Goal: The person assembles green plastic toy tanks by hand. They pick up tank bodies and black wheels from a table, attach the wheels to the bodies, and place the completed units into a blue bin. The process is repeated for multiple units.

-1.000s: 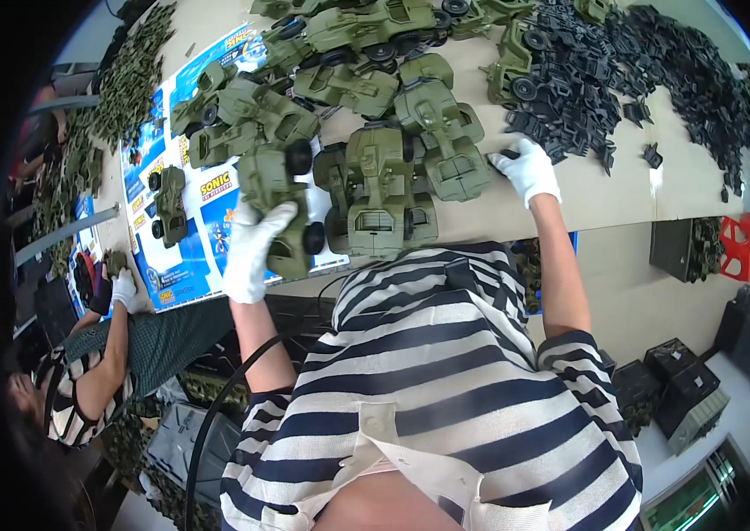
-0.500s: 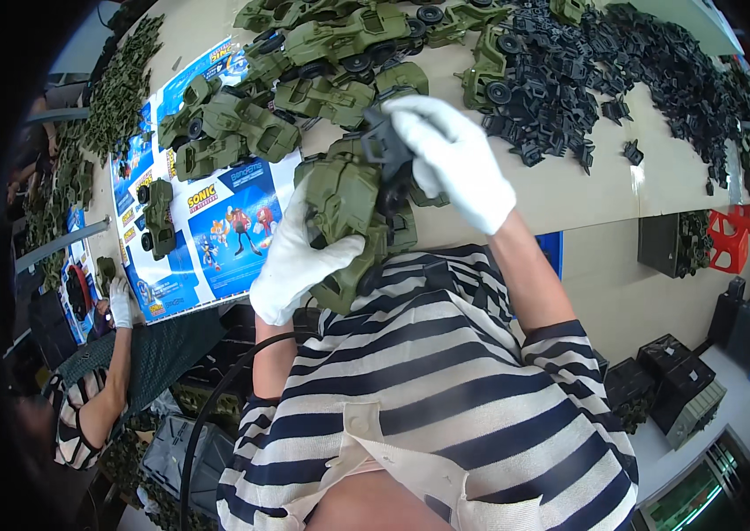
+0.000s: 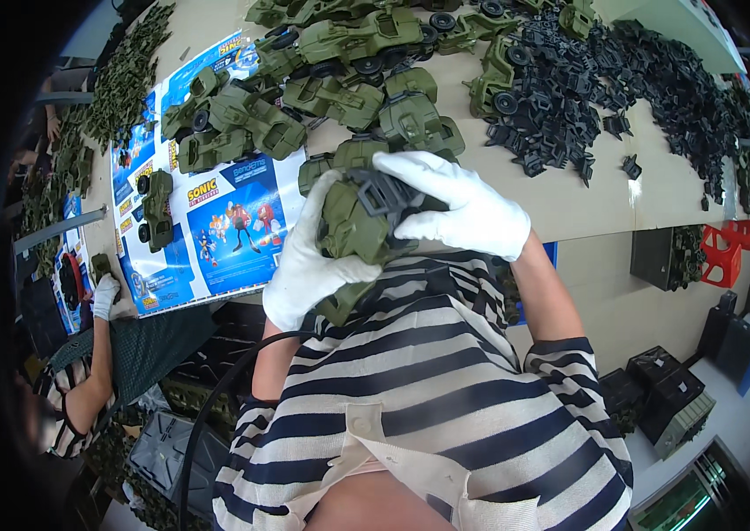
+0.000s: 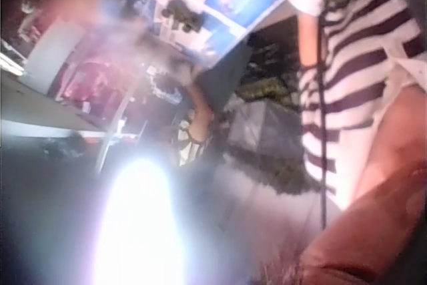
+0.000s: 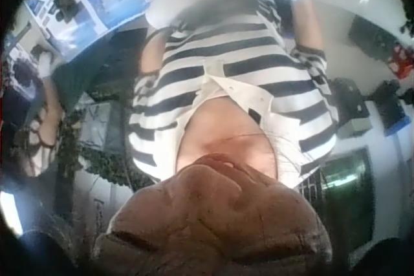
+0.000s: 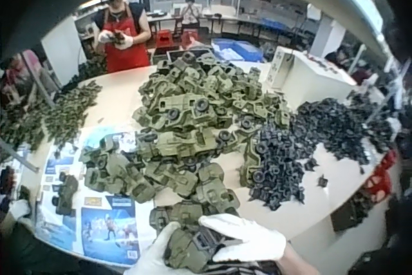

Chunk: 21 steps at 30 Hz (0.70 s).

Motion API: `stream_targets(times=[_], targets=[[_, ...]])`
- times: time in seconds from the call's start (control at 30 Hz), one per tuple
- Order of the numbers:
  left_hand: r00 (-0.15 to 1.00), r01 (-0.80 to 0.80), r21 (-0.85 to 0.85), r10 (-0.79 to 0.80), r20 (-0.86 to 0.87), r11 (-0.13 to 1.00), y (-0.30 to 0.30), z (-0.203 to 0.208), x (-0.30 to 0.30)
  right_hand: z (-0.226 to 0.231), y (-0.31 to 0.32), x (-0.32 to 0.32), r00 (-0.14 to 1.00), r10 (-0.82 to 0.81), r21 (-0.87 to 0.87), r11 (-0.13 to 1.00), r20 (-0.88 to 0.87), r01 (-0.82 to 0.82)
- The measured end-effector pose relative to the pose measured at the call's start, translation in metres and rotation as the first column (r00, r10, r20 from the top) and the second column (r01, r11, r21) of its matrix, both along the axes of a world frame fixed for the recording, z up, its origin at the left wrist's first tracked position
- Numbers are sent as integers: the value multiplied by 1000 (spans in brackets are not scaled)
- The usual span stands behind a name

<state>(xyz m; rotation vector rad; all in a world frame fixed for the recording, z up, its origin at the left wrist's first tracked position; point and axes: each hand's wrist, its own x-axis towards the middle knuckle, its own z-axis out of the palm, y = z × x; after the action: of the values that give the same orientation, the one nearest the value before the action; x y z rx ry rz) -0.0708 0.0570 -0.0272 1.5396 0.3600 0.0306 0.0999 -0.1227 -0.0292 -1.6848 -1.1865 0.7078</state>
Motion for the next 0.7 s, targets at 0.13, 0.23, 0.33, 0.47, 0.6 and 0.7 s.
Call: stream_targets(times=[0.13, 0.23, 0.33, 0.47, 0.6, 0.7], targets=[[993, 88, 349, -108, 39, 933, 2, -3, -4, 0, -5, 11, 974, 142, -74, 985, -174, -157], [992, 113, 340, -123, 8, 934, 2, -2, -4, 4, 1, 5, 990, 132, -54, 989, -50, -134], [993, 113, 231, -119, 10, 966, -2, -2, -5, 7, 9, -4, 994, 83, -104, 992, 70, -76], [996, 93, 295, -92, -16, 951, -8, 6, -2, 12, 11, -10, 997, 58, -113, 992, 52, -52], [993, 111, 348, -121, 6, 931, -5, 5, -6, 15, 8, 1, 984, 169, -71, 982, -56, -173], [996, 78, 318, -89, 21, 945, -8, 4, -5, -8, 1, 12, 894, 126, 38, 992, -431, -121]])
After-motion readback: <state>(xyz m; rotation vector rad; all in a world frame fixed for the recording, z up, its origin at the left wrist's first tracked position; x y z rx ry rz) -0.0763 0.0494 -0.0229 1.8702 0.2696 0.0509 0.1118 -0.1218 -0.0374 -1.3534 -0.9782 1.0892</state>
